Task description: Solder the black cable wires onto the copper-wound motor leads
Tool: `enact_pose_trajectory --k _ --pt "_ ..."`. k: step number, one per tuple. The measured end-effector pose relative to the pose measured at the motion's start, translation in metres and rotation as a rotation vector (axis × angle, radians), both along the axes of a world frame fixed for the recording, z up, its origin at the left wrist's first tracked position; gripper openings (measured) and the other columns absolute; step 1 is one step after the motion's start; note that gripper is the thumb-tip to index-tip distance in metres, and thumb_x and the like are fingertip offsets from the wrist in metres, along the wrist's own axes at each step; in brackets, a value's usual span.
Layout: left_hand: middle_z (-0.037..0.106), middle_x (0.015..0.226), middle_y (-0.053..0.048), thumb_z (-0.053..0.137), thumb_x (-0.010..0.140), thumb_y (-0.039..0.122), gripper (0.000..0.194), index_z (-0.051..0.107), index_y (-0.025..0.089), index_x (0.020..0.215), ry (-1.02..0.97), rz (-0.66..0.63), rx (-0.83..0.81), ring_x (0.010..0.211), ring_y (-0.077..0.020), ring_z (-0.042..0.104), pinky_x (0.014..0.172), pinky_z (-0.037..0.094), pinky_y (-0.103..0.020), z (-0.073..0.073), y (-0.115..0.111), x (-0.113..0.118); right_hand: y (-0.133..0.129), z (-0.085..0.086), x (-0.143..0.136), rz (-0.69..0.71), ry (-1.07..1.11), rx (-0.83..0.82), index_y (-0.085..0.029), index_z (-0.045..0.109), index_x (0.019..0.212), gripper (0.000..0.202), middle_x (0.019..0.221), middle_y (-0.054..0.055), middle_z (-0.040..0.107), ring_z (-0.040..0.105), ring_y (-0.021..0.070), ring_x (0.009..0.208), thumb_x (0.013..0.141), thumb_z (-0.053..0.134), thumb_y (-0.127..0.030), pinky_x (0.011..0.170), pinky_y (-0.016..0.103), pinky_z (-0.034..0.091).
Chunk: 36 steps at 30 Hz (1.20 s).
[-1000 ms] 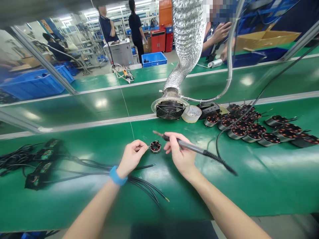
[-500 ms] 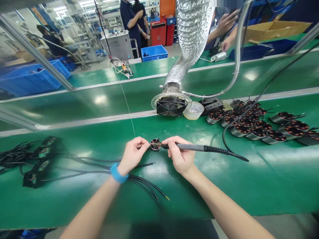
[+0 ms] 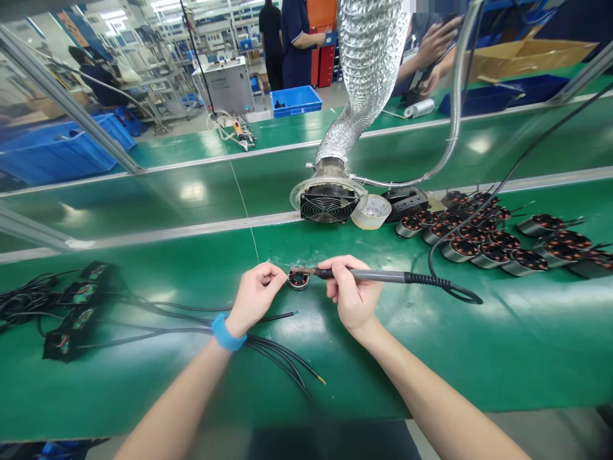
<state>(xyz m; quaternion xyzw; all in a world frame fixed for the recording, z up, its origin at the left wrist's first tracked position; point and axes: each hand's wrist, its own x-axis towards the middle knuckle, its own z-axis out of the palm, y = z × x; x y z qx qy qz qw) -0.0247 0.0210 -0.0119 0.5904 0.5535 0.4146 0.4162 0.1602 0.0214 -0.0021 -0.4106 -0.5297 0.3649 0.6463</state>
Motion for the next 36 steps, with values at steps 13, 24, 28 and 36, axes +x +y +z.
enact_pose_trajectory --k 13,24,28,36 --pt "0.062 0.074 -0.002 0.063 0.086 0.031 0.020 0.064 0.015 0.075 0.006 0.005 -0.007 0.072 -0.0142 0.056 0.068 0.042 -0.025 -0.001 -0.001 -0.001 0.002 -0.002 0.001 -0.026 -0.085 -0.019 -0.018 0.069 0.086 0.026 0.050 -0.005 0.053 0.048 0.0100 0.040 0.097 0.051 -0.033 0.044 0.023 0.041" --pt "0.060 0.077 -0.002 0.061 0.086 0.029 0.019 0.063 0.016 0.074 -0.010 0.001 0.030 0.070 -0.0135 0.055 0.067 0.043 -0.025 -0.001 0.001 -0.002 0.017 -0.004 0.012 0.331 -0.617 0.043 -0.029 0.043 0.143 0.070 0.125 0.008 0.054 0.062 0.0229 0.109 0.080 0.072 -0.018 0.098 0.039 0.052" --pt "0.055 0.082 -0.002 0.062 0.085 0.029 0.019 0.061 0.016 0.072 -0.024 0.004 0.086 0.068 -0.0116 0.051 0.062 0.041 -0.023 0.001 0.001 -0.005 0.020 -0.015 0.010 0.396 -0.588 0.044 -0.029 0.045 0.140 0.065 0.124 0.007 0.053 0.060 0.0215 0.110 0.082 0.069 -0.012 0.101 0.041 0.051" --pt "0.052 0.105 -0.008 0.068 0.083 0.040 0.028 0.067 0.015 0.072 -0.092 -0.034 0.096 0.088 -0.0166 0.058 0.072 0.052 -0.027 0.004 0.000 -0.009 0.015 -0.036 -0.020 0.418 -0.482 0.063 -0.029 0.047 0.137 0.064 0.124 0.008 0.053 0.062 0.0204 0.103 0.081 0.070 -0.008 0.096 0.040 0.054"
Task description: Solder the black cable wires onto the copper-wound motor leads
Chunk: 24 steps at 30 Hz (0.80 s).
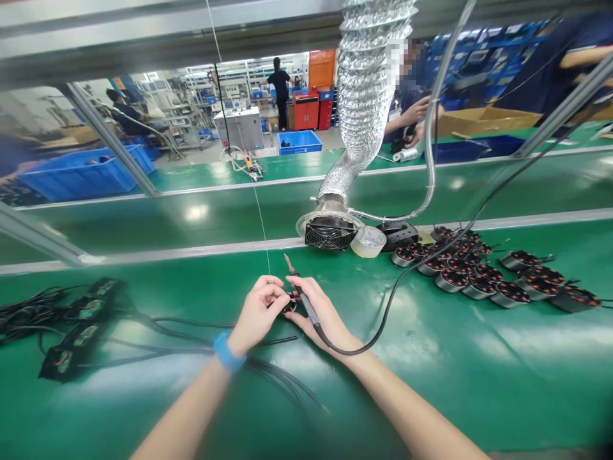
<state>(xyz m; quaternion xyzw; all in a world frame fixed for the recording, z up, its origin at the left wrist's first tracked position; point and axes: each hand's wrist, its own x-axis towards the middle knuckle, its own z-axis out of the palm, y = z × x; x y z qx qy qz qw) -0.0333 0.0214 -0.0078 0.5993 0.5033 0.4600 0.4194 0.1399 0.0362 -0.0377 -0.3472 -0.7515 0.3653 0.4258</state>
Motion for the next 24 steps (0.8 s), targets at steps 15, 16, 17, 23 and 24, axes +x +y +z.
enact_pose_trajectory --k 15,16,17,23,24 --pt "0.054 0.099 -0.007 0.069 0.084 0.036 0.025 0.067 0.014 0.072 0.067 -0.021 -0.029 0.083 -0.0152 0.058 0.072 0.049 -0.027 0.007 -0.003 -0.013 -0.004 0.010 -0.003 -0.077 0.138 0.157 -0.027 0.055 0.128 0.040 0.109 0.006 0.055 0.065 0.0134 0.085 0.092 0.052 -0.008 0.084 0.030 0.057" --pt "0.054 0.098 -0.007 0.069 0.084 0.036 0.025 0.067 0.015 0.072 0.071 -0.027 -0.034 0.082 -0.0149 0.058 0.072 0.049 -0.027 0.008 -0.003 -0.013 -0.003 0.008 -0.004 -0.073 0.131 0.164 -0.027 0.054 0.128 0.040 0.109 0.006 0.055 0.064 0.0134 0.084 0.093 0.051 -0.008 0.084 0.030 0.057" --pt "0.055 0.098 -0.007 0.069 0.083 0.036 0.025 0.067 0.015 0.071 0.076 -0.033 -0.038 0.082 -0.0147 0.058 0.072 0.049 -0.027 0.008 -0.003 -0.013 -0.003 0.006 -0.005 -0.069 0.117 0.172 -0.027 0.054 0.129 0.040 0.109 0.006 0.055 0.064 0.0138 0.085 0.093 0.050 -0.009 0.083 0.030 0.057" --pt "0.056 0.095 -0.006 0.070 0.083 0.037 0.025 0.066 0.015 0.070 0.078 -0.052 -0.043 0.082 -0.0156 0.059 0.076 0.049 -0.028 0.008 -0.004 -0.016 -0.003 -0.004 -0.005 -0.023 -0.025 0.225 -0.027 0.051 0.135 0.045 0.114 0.008 0.053 0.065 0.0160 0.090 0.094 0.045 -0.008 0.085 0.033 0.057" --pt "0.057 0.095 -0.006 0.070 0.083 0.037 0.026 0.066 0.016 0.071 0.081 -0.054 -0.042 0.082 -0.0155 0.059 0.076 0.049 -0.028 0.008 -0.004 -0.016 -0.003 -0.003 -0.004 -0.022 -0.015 0.222 -0.028 0.051 0.135 0.046 0.115 0.008 0.053 0.065 0.0157 0.090 0.094 0.045 -0.008 0.085 0.033 0.057"
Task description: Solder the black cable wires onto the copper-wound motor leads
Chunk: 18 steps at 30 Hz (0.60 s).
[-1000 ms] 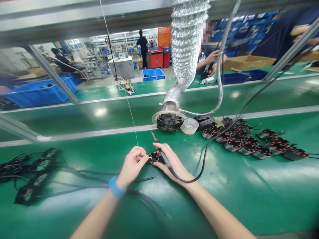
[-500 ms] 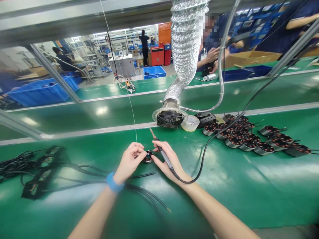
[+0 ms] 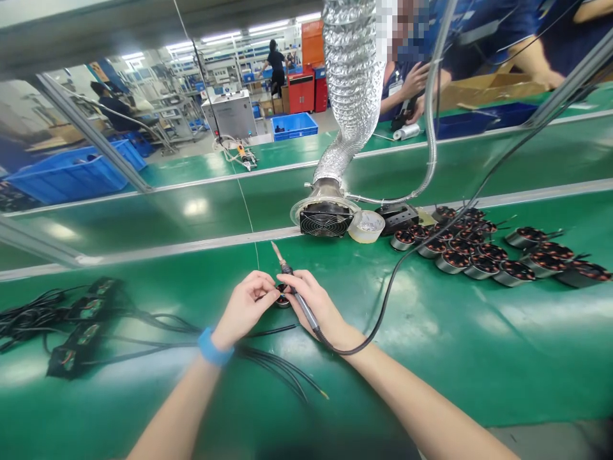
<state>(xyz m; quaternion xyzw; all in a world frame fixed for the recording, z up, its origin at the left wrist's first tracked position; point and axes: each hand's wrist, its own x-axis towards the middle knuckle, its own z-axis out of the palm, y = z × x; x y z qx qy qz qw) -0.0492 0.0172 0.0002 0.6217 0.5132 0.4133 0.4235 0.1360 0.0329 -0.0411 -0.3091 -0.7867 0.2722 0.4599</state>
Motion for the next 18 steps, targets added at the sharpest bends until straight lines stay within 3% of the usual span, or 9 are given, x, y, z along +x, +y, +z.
enact_pose_trajectory --k 7,18 --pt "0.058 0.092 -0.006 0.067 0.087 0.038 0.025 0.066 0.016 0.076 0.009 -0.028 -0.001 0.081 -0.0153 0.058 0.073 0.048 -0.027 -0.002 -0.003 0.000 -0.003 0.015 0.009 -0.052 0.155 -0.015 -0.029 0.052 0.133 0.045 0.111 0.006 0.058 0.065 0.0169 0.097 0.092 0.057 -0.010 0.094 0.035 0.055" --pt "0.059 0.084 -0.003 0.066 0.087 0.035 0.018 0.064 0.018 0.081 0.151 -0.036 0.031 0.071 -0.0136 0.055 0.065 0.045 -0.025 0.003 -0.009 0.002 -0.006 0.016 0.000 0.017 0.045 0.028 -0.029 0.051 0.134 0.045 0.113 0.007 0.052 0.064 0.0152 0.092 0.094 0.047 -0.008 0.087 0.031 0.056"
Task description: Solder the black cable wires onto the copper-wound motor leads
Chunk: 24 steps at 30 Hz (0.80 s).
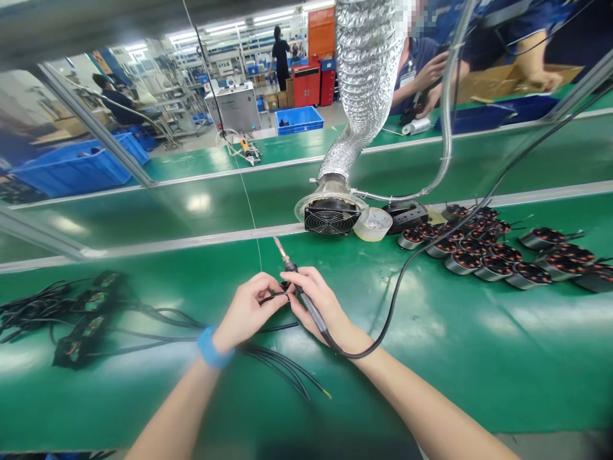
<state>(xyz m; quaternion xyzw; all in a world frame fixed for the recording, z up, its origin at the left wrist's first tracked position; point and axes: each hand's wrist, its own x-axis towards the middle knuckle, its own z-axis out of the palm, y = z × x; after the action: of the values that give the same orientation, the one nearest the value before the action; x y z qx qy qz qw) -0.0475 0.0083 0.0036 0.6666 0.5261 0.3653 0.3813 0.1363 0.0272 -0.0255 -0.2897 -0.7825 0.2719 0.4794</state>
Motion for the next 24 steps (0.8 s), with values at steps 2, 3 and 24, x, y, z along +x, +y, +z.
enact_pose_trajectory --k 2,3,24 --pt "0.059 0.080 -0.002 0.066 0.087 0.034 0.017 0.065 0.018 0.081 0.062 -0.005 0.009 0.065 -0.0122 0.053 0.060 0.043 -0.024 0.0021 -0.0013 -0.0003 -0.0006 0.0006 0.0005 0.002 -0.011 0.007 -0.028 0.050 0.134 0.045 0.112 0.007 0.052 0.063 0.0155 0.091 0.093 0.047 -0.009 0.085 0.031 0.056" --pt "0.059 0.079 -0.001 0.065 0.088 0.034 0.017 0.065 0.019 0.081 0.078 -0.008 0.005 0.061 -0.0113 0.052 0.057 0.042 -0.024 0.0028 -0.0018 -0.0005 -0.0009 0.0008 0.0007 0.000 -0.012 0.010 -0.028 0.050 0.133 0.045 0.112 0.007 0.052 0.063 0.0155 0.091 0.093 0.048 -0.009 0.085 0.031 0.056" --pt "0.059 0.077 0.000 0.062 0.089 0.029 0.013 0.061 0.018 0.083 0.120 -0.041 -0.046 0.055 -0.0096 0.058 0.054 0.046 -0.023 0.0059 -0.0045 -0.0015 -0.0025 0.0055 -0.0002 -0.039 0.083 -0.043 -0.028 0.051 0.131 0.051 0.110 0.006 0.053 0.063 0.0147 0.087 0.086 0.052 -0.003 0.085 0.032 0.057"
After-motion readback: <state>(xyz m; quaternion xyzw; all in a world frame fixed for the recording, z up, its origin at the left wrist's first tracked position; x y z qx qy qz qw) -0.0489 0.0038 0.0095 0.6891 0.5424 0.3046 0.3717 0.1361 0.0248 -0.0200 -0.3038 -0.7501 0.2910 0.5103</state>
